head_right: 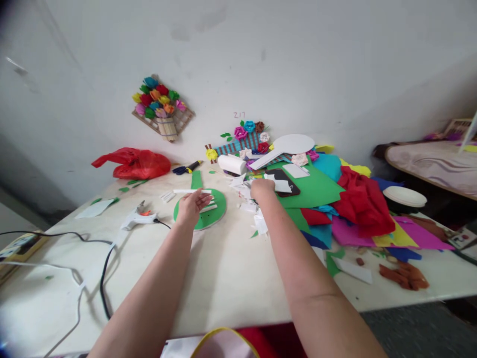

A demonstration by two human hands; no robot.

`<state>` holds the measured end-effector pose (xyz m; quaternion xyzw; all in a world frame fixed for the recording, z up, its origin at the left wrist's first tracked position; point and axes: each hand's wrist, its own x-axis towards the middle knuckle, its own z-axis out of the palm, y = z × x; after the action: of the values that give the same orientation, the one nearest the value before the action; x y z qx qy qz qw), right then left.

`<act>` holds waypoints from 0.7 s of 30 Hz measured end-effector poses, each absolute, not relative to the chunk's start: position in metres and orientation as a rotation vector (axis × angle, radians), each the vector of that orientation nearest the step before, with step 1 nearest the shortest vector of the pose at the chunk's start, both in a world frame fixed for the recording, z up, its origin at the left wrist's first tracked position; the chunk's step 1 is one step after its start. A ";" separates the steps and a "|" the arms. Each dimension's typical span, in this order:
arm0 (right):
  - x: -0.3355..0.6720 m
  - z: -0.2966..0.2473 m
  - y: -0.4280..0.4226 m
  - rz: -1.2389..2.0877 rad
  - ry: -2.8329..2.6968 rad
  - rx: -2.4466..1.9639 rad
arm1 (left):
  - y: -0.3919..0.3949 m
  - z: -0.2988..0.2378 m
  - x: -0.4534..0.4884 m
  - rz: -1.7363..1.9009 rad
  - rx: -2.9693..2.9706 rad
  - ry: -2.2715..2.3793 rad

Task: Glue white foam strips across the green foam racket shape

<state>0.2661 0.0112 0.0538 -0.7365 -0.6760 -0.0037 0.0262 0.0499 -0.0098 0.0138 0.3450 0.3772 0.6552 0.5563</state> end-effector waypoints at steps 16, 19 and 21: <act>0.258 0.079 0.000 -0.089 -1.983 -2.299 | -0.011 0.016 0.035 1.655 0.723 0.779; 0.253 0.083 0.001 -0.010 -1.931 -2.149 | -0.010 0.018 0.034 1.669 0.676 0.753; 0.245 0.079 0.002 0.228 -1.908 -1.967 | -0.010 0.018 0.033 1.686 0.650 0.732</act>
<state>0.2446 0.0022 0.0790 -0.7015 -0.6806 0.0815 0.1948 0.0329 -0.0101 0.0184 0.2760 0.3109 0.7155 0.5614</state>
